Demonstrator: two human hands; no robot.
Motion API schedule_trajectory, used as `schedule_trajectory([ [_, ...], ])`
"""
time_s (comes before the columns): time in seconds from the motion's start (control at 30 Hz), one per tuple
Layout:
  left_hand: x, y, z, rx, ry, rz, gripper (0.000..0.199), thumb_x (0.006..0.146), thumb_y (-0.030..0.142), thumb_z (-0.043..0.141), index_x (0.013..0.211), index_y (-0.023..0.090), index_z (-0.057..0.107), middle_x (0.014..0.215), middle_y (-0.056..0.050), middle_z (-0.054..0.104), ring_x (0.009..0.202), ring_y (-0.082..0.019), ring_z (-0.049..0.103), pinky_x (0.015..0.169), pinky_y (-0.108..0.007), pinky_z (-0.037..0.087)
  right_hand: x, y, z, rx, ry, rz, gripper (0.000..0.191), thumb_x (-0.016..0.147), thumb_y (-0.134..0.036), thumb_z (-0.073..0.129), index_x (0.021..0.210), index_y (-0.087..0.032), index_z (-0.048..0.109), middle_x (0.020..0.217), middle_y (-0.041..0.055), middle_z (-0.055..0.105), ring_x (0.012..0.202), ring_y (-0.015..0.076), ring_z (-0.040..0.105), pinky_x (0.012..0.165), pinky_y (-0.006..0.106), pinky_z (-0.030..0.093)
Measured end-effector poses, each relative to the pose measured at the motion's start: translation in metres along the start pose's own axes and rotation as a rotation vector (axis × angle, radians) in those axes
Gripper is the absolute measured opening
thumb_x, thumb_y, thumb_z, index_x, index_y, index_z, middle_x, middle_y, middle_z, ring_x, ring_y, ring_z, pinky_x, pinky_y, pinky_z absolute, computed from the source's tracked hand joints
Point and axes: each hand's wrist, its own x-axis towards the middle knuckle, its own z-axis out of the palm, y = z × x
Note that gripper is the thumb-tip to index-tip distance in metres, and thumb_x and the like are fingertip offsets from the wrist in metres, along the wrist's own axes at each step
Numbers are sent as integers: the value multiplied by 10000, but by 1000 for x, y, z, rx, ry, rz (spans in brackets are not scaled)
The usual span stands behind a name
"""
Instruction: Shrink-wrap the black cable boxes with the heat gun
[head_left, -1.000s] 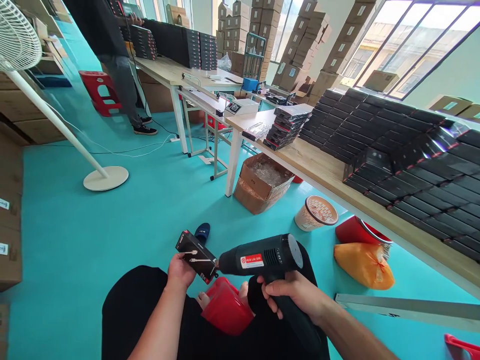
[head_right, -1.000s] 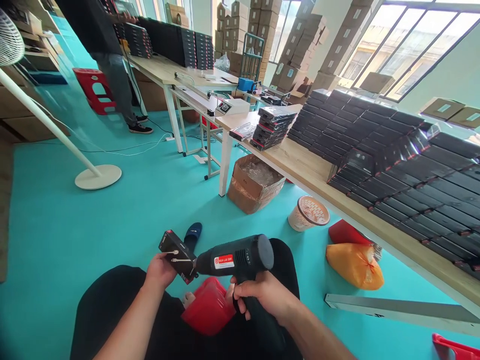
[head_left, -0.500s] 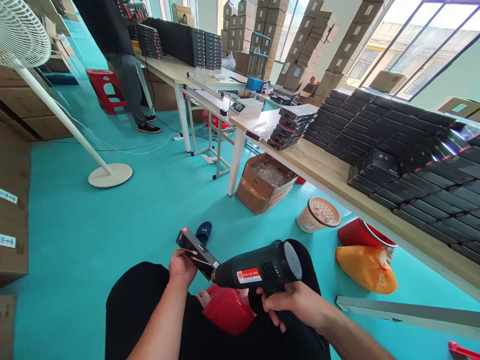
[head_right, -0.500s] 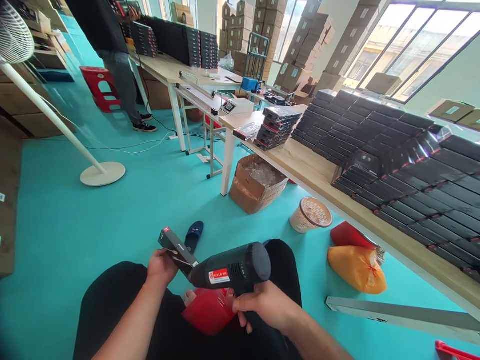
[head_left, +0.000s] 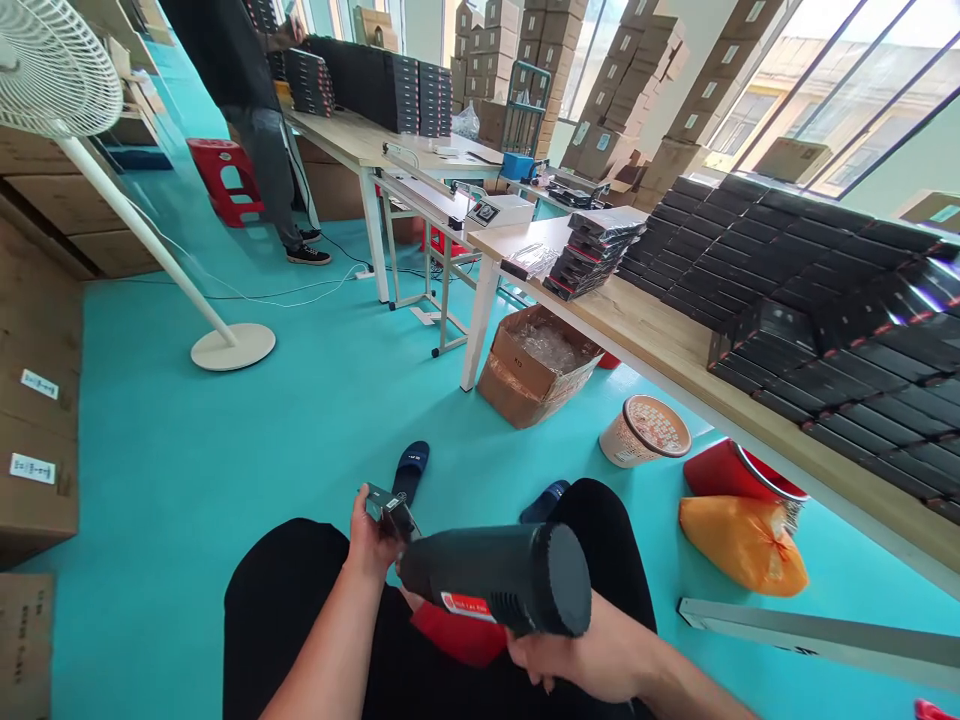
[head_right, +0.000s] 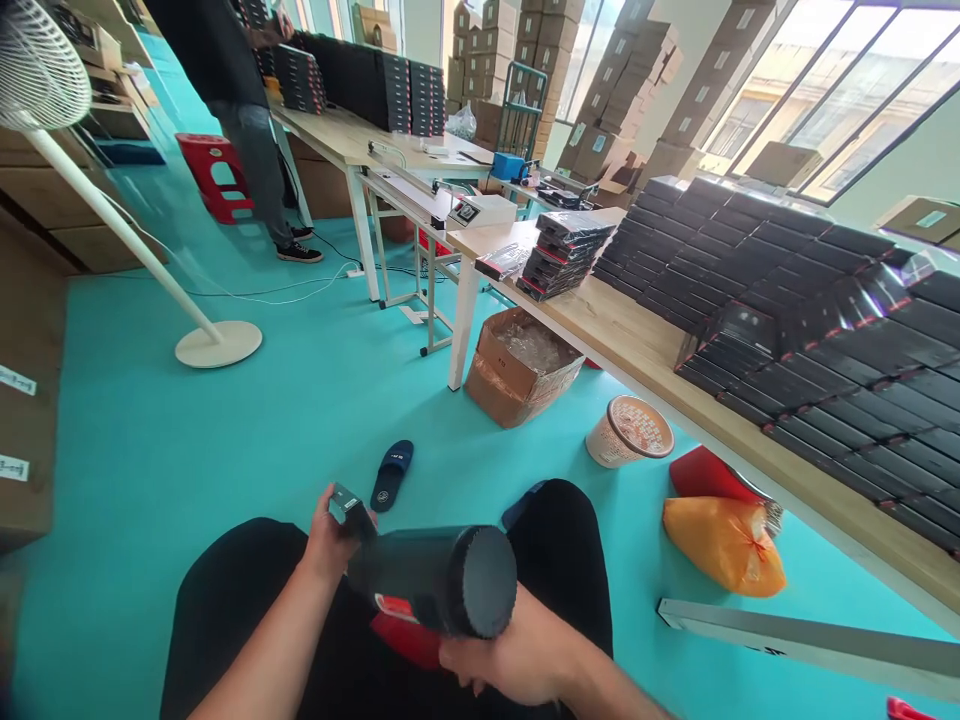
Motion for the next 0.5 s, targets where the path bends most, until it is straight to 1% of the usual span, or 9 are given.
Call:
schedule_trajectory([
  [0.07,0,1,-1,-26,-11,12,379,881,569,567,824,194,566,569,0,567,436,-162,556,423,-275,492,-5,8,-4,-89,58,45,62,677,-196,656,668,-198,594,644,-2,592,595,155,563,568,285,461],
  [0.13,-3,0,1,-22,-73,30,349,883,522,535,857,178,588,634,-37,616,491,-182,600,463,-300,526,-6,17,-8,-73,140,79,74,685,-217,658,659,-198,591,615,-7,577,576,149,544,556,284,450],
  [0.2,-10,-2,4,33,-183,42,377,881,481,481,930,139,632,744,-108,685,597,-239,671,533,-367,572,-6,25,-14,45,196,92,85,704,-266,652,697,-190,616,574,-13,560,548,149,523,551,292,453],
  [0.27,-17,-5,7,99,-320,45,442,859,454,476,1033,95,665,894,-172,732,742,-300,720,652,-445,605,-5,29,-19,211,243,67,170,713,-314,670,806,-172,662,570,-14,572,544,155,527,543,294,456],
  [0.33,-21,-10,8,193,-424,55,471,830,431,554,1121,78,669,1016,-189,743,848,-312,731,766,-459,602,-5,31,-26,361,273,32,278,710,-343,702,913,-153,689,617,-4,606,554,159,547,518,283,448],
  [0.37,-21,-13,8,274,-448,70,470,809,410,609,1145,86,665,1043,-182,745,863,-304,730,787,-446,596,-6,31,-29,420,287,21,304,705,-347,717,932,-146,696,646,2,619,558,157,557,507,276,442],
  [0.4,-19,-17,8,378,-447,110,463,787,384,656,1154,101,660,1038,-167,749,845,-290,727,776,-427,590,-7,30,-32,470,300,11,317,700,-347,731,940,-141,702,678,7,629,563,152,563,501,270,438],
  [0.43,-15,-20,7,502,-428,178,456,763,356,693,1150,120,654,1012,-147,753,814,-274,720,750,-406,581,-7,28,-34,506,313,2,327,697,-345,742,947,-138,705,709,11,638,569,147,567,502,266,438],
  [0.5,-5,-25,4,761,-383,385,433,708,302,735,1105,153,648,940,-102,750,778,-252,699,713,-370,558,-8,23,-37,529,340,-20,334,698,-350,755,952,-140,704,740,14,650,577,140,569,512,262,442],
])
